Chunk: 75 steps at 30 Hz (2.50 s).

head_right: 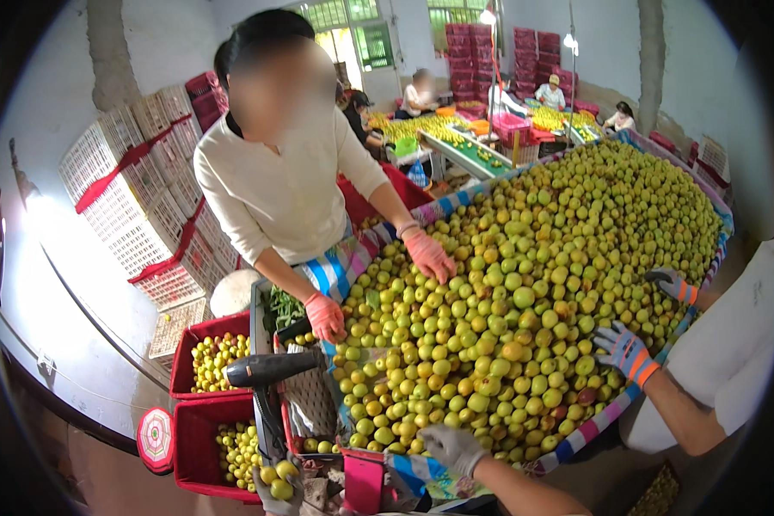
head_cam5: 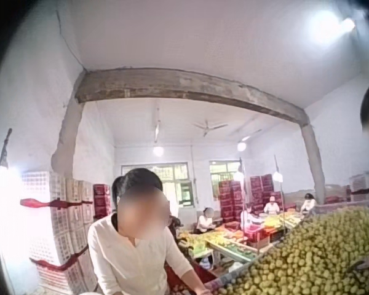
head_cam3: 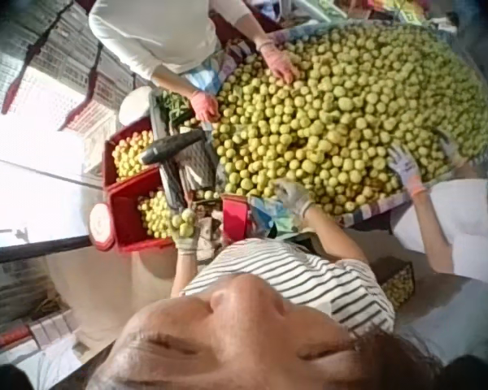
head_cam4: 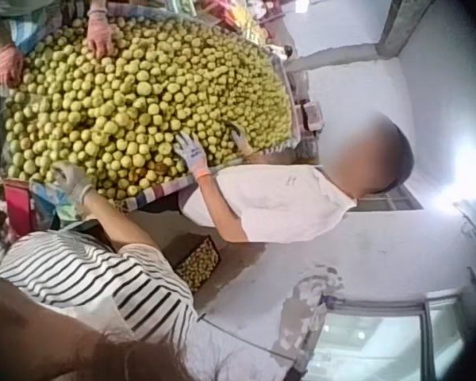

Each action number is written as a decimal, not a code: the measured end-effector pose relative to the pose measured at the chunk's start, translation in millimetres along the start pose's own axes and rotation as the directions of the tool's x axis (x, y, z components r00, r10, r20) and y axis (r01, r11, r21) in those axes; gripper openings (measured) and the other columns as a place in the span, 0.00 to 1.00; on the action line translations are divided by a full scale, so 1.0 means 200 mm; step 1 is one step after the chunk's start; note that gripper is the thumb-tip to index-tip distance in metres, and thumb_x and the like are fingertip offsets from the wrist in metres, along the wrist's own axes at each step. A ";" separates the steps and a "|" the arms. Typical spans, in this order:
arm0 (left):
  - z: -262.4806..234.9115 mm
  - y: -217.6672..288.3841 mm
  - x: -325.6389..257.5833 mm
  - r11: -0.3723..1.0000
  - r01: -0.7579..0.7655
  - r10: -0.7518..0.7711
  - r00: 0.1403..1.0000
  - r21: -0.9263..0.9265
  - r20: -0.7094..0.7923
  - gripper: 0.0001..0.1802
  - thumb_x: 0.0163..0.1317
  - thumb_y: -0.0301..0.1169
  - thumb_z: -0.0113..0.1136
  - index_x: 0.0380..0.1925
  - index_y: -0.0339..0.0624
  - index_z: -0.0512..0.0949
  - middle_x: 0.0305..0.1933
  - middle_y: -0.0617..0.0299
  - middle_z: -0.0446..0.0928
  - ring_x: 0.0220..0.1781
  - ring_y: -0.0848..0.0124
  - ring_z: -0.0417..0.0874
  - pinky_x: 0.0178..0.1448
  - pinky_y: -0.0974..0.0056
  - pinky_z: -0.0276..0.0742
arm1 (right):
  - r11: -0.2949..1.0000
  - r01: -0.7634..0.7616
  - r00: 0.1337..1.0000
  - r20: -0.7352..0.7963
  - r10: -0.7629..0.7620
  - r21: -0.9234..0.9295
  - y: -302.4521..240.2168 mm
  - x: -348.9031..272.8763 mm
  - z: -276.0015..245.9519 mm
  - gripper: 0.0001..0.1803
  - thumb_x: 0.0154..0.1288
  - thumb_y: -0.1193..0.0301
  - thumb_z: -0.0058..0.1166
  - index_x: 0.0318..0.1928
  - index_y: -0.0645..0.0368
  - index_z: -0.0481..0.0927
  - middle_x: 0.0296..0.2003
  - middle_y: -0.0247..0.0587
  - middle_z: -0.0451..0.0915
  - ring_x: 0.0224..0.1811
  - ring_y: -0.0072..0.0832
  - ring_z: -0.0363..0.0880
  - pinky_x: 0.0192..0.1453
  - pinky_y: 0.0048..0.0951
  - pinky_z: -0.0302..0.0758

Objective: The person picks green plums from a large pile on a table and places them into red bins. They wear gloves and handle the fruit one by one, occasionally moving aside leaves or debris. The task continues throughout the clip with consistent hand movements.

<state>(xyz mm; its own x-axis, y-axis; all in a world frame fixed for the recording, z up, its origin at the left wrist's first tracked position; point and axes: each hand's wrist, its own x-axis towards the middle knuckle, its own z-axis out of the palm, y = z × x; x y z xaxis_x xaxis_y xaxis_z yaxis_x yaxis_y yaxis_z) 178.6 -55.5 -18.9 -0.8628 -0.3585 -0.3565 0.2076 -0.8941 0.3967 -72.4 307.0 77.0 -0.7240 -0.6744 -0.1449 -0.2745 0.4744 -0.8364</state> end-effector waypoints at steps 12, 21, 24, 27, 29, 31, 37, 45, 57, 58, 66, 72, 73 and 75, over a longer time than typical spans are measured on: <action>0.33 -0.86 -0.61 0.975 0.017 0.033 0.975 0.221 -0.220 0.44 0.50 0.69 0.59 0.55 0.45 0.73 0.51 0.53 0.76 0.50 0.58 0.78 0.52 0.54 0.79 | 0.926 0.248 0.897 0.429 -0.109 -0.283 0.14 -0.13 0.45 0.29 0.68 0.56 0.45 0.67 0.49 0.63 0.56 0.52 0.74 0.58 0.49 0.73 0.62 0.45 0.71; 0.28 -1.27 -0.42 0.966 0.257 -0.257 0.966 -0.026 0.024 0.44 0.49 0.75 0.52 0.51 0.49 0.76 0.46 0.52 0.79 0.44 0.56 0.80 0.45 0.53 0.81 | 0.890 0.184 0.908 0.419 0.009 -0.418 0.15 -0.19 0.09 0.29 0.70 0.65 0.43 0.70 0.44 0.59 0.59 0.49 0.73 0.61 0.46 0.72 0.63 0.45 0.72; 0.38 -1.24 -0.53 0.967 0.194 -0.212 0.972 -0.164 -0.101 0.34 0.54 0.63 0.59 0.45 0.44 0.78 0.53 0.50 0.77 0.52 0.51 0.77 0.43 0.51 0.81 | 0.877 0.161 0.918 0.395 0.036 -0.454 0.11 -0.21 0.07 0.29 0.70 0.66 0.42 0.71 0.41 0.58 0.59 0.48 0.73 0.59 0.46 0.74 0.62 0.44 0.73; 0.41 -1.18 -0.54 0.981 0.104 -0.135 0.971 -0.161 -0.198 0.34 0.51 0.66 0.60 0.38 0.45 0.79 0.53 0.50 0.77 0.52 0.49 0.78 0.37 0.51 0.82 | 0.881 0.193 0.917 0.400 -0.005 -0.431 0.17 -0.21 0.10 0.28 0.70 0.64 0.46 0.69 0.47 0.60 0.61 0.50 0.70 0.61 0.47 0.71 0.63 0.45 0.72; 0.37 -1.11 -0.57 0.978 -0.007 -0.019 0.992 -0.209 -0.124 0.33 0.53 0.66 0.58 0.39 0.47 0.79 0.55 0.51 0.77 0.52 0.49 0.78 0.34 0.51 0.82 | 0.879 0.205 0.905 0.425 -0.003 -0.430 0.18 -0.19 0.11 0.29 0.70 0.63 0.48 0.69 0.50 0.60 0.63 0.50 0.68 0.63 0.48 0.70 0.64 0.46 0.72; 0.31 -0.91 -0.57 0.975 -0.161 0.147 0.984 -0.151 -0.098 0.31 0.55 0.65 0.57 0.40 0.48 0.79 0.54 0.52 0.77 0.52 0.50 0.79 0.36 0.51 0.83 | 0.884 0.188 0.907 0.420 0.010 -0.427 0.14 -0.21 0.09 0.28 0.69 0.64 0.48 0.68 0.47 0.61 0.61 0.50 0.70 0.62 0.46 0.71 0.63 0.44 0.73; 0.28 -0.20 -0.54 0.876 -0.478 0.481 0.875 0.061 -0.060 0.26 0.61 0.61 0.55 0.44 0.51 0.77 0.46 0.58 0.80 0.49 0.59 0.80 0.56 0.56 0.79 | 0.911 0.239 0.963 0.203 -0.178 -0.335 0.28 -0.19 0.13 0.28 0.72 0.44 0.33 0.64 0.40 0.70 0.52 0.52 0.78 0.49 0.49 0.79 0.56 0.43 0.75; -0.02 0.42 -0.23 0.925 -0.370 0.322 0.883 -0.083 -0.341 0.25 0.57 0.57 0.62 0.38 0.47 0.80 0.50 0.53 0.80 0.48 0.51 0.80 0.38 0.58 0.87 | 0.782 0.175 0.981 0.175 -0.086 -0.598 0.23 -0.20 0.19 0.21 0.62 0.58 0.55 0.53 0.51 0.76 0.47 0.45 0.79 0.51 0.43 0.78 0.56 0.42 0.76; -0.77 0.64 0.55 0.980 0.048 0.120 0.634 0.194 -0.764 0.25 0.52 0.58 0.68 0.42 0.57 0.76 0.45 0.62 0.77 0.43 0.61 0.78 0.39 0.61 0.84 | 0.672 0.139 0.990 0.088 -0.110 -0.728 0.21 -0.25 0.18 0.20 0.58 0.58 0.58 0.50 0.48 0.78 0.41 0.37 0.79 0.41 0.36 0.80 0.46 0.38 0.78; -0.78 0.59 0.56 0.965 0.153 0.088 0.578 0.214 -0.812 0.26 0.52 0.58 0.68 0.43 0.56 0.77 0.47 0.62 0.77 0.43 0.61 0.78 0.41 0.59 0.84 | 0.672 0.150 0.988 0.087 -0.127 -0.726 0.23 -0.24 0.19 0.19 0.58 0.59 0.58 0.50 0.49 0.78 0.40 0.36 0.79 0.40 0.36 0.80 0.45 0.38 0.77; -1.15 0.55 0.50 0.113 0.453 0.445 0.773 0.884 -0.453 0.45 0.50 0.54 0.69 0.60 0.31 0.70 0.55 0.48 0.78 0.50 0.56 0.81 0.56 0.57 0.77 | 0.673 0.201 0.979 0.114 -0.171 -0.711 0.21 -0.22 0.20 0.19 0.58 0.60 0.58 0.49 0.50 0.78 0.38 0.35 0.77 0.37 0.35 0.80 0.44 0.37 0.77; -0.93 0.56 0.46 0.096 0.528 0.397 0.757 0.844 -0.519 0.41 0.54 0.55 0.64 0.59 0.35 0.72 0.52 0.45 0.79 0.51 0.57 0.80 0.56 0.59 0.74 | 0.694 0.175 0.984 0.108 -0.140 -0.698 0.20 -0.21 0.18 0.20 0.58 0.59 0.58 0.50 0.51 0.78 0.39 0.37 0.78 0.39 0.36 0.80 0.48 0.37 0.76; -0.90 0.63 0.47 0.046 0.454 0.517 0.752 0.890 -0.410 0.38 0.57 0.53 0.62 0.59 0.35 0.72 0.54 0.45 0.78 0.54 0.55 0.79 0.58 0.58 0.73 | 0.697 0.181 0.983 0.115 -0.141 -0.694 0.19 -0.19 0.19 0.20 0.58 0.59 0.58 0.50 0.51 0.78 0.40 0.37 0.78 0.40 0.36 0.80 0.48 0.37 0.76; -0.68 0.70 0.50 -0.047 0.202 0.677 0.726 0.978 -0.118 0.32 0.63 0.49 0.59 0.60 0.37 0.72 0.59 0.44 0.75 0.58 0.52 0.76 0.63 0.57 0.69 | 0.726 0.159 0.987 0.121 -0.104 -0.669 0.19 -0.21 0.20 0.22 0.57 0.58 0.59 0.52 0.51 0.78 0.42 0.39 0.78 0.42 0.37 0.80 0.49 0.37 0.76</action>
<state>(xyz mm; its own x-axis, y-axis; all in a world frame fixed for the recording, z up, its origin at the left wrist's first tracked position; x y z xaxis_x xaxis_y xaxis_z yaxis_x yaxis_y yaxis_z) 184.4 -252.2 -113.6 -0.4319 -0.8975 -0.0898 -0.6350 0.2319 0.7369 -28.0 330.3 30.7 -0.6096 -0.7836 -0.1198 -0.7375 0.6161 -0.2765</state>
